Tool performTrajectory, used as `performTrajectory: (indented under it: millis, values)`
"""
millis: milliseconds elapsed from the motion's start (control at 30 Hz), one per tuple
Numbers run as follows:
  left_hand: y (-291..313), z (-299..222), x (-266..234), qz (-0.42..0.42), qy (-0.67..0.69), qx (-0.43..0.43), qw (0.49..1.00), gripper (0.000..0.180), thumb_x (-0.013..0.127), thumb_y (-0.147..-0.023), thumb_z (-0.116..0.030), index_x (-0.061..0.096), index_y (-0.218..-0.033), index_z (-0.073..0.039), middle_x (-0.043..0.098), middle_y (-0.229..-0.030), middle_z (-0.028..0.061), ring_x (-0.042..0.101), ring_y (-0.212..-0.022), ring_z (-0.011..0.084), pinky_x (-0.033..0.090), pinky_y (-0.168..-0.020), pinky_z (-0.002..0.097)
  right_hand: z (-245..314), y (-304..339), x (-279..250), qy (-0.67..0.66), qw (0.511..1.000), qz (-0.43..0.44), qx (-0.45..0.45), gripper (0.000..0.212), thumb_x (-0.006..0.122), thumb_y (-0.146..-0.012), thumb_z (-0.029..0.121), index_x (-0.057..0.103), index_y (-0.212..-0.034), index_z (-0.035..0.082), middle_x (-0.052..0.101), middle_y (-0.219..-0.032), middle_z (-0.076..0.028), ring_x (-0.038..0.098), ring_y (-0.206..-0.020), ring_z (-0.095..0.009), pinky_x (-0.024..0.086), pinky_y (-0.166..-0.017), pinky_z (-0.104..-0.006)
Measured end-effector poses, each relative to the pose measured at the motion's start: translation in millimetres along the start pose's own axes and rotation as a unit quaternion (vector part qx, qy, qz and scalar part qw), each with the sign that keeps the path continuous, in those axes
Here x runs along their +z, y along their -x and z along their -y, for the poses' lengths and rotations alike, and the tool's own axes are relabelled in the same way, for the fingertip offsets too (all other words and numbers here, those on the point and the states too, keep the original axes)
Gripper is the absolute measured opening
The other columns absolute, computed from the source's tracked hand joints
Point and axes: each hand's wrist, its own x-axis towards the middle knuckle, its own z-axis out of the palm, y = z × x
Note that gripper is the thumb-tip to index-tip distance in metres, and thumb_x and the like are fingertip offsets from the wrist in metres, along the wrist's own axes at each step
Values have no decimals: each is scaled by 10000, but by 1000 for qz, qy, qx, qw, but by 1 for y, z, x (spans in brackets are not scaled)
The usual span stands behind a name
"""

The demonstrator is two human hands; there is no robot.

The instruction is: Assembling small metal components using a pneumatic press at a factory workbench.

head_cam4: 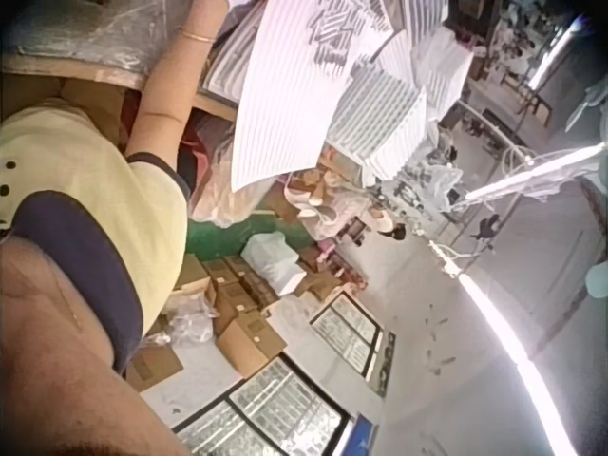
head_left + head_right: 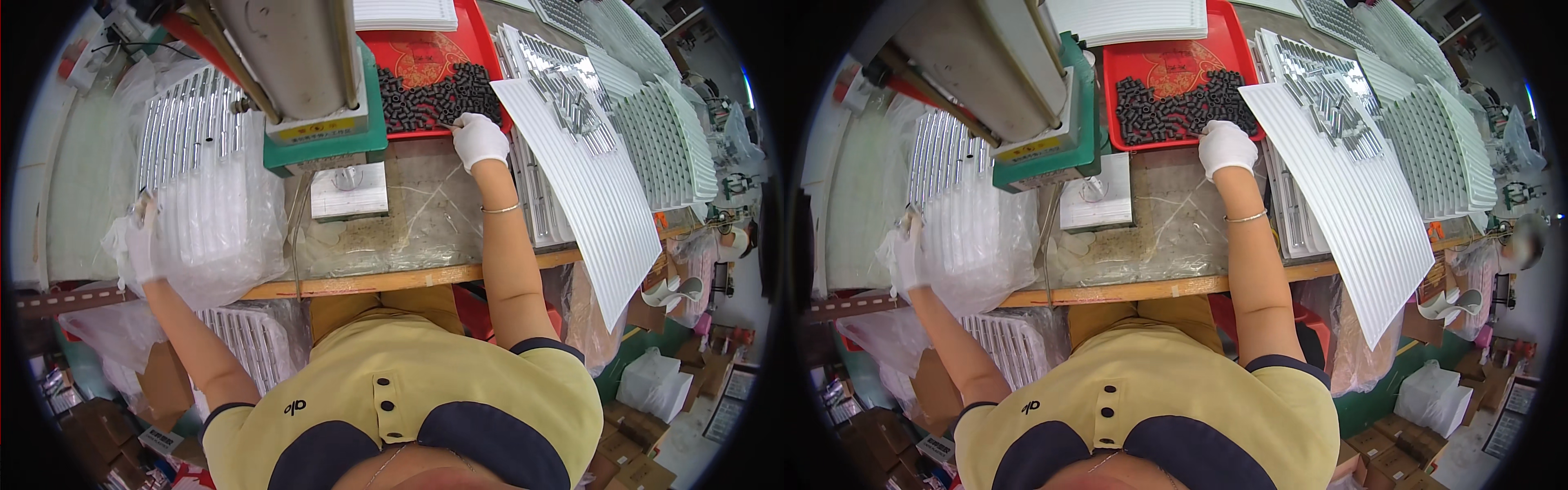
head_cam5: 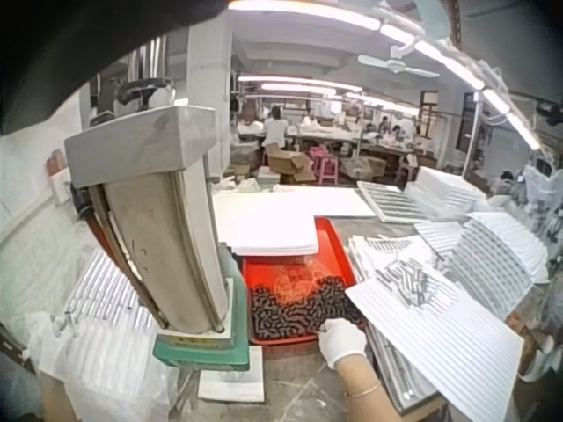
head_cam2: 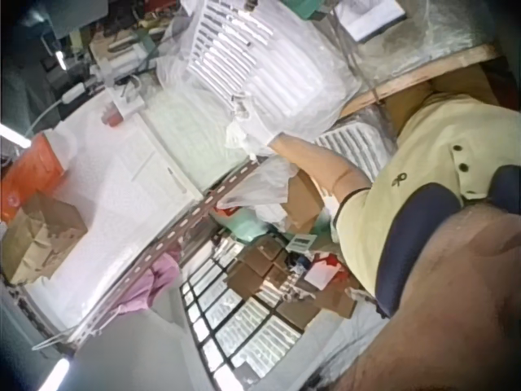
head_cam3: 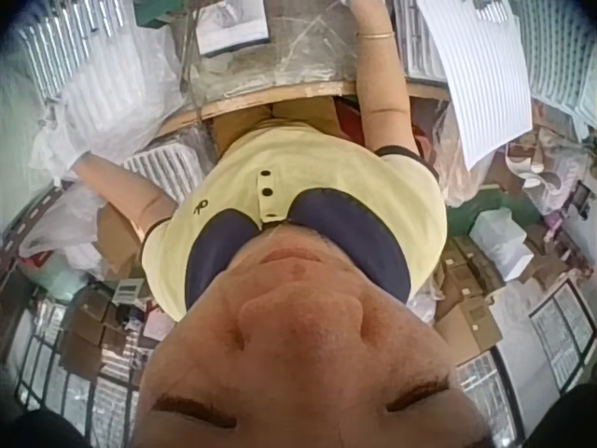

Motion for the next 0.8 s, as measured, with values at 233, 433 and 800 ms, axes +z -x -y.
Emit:
performTrajectory:
  millis: [233,433,800]
  values:
    - [145,-82,70,252,91,62,961,251,550,-867,-208,596,-1022,-16,579,-955,65,522,-745,107,431,-685,265,0,-20,-2,-9,996,94,-1,307,549,-850,371,662,-973,113,632,-1039,-145,596,-985,-322,478,-818,-423]
    - [184,-111,139,449,307,-120,830,143,566,-843,-91,585,-963,-16,637,-854,68,539,-553,71,396,-456,181,-1,-20,3,-17,999,50,-2,251,597,-810,325,684,-911,113,647,-933,-159,614,-893,-331,480,-787,-393]
    - [177,-90,203,334,151,-22,930,255,662,-799,-149,619,-997,7,635,-786,29,571,-668,75,447,-577,222,-12,32,-23,-191,969,-31,-154,165,586,-766,194,689,-855,102,642,-837,-135,612,-802,-308,485,-732,-383]
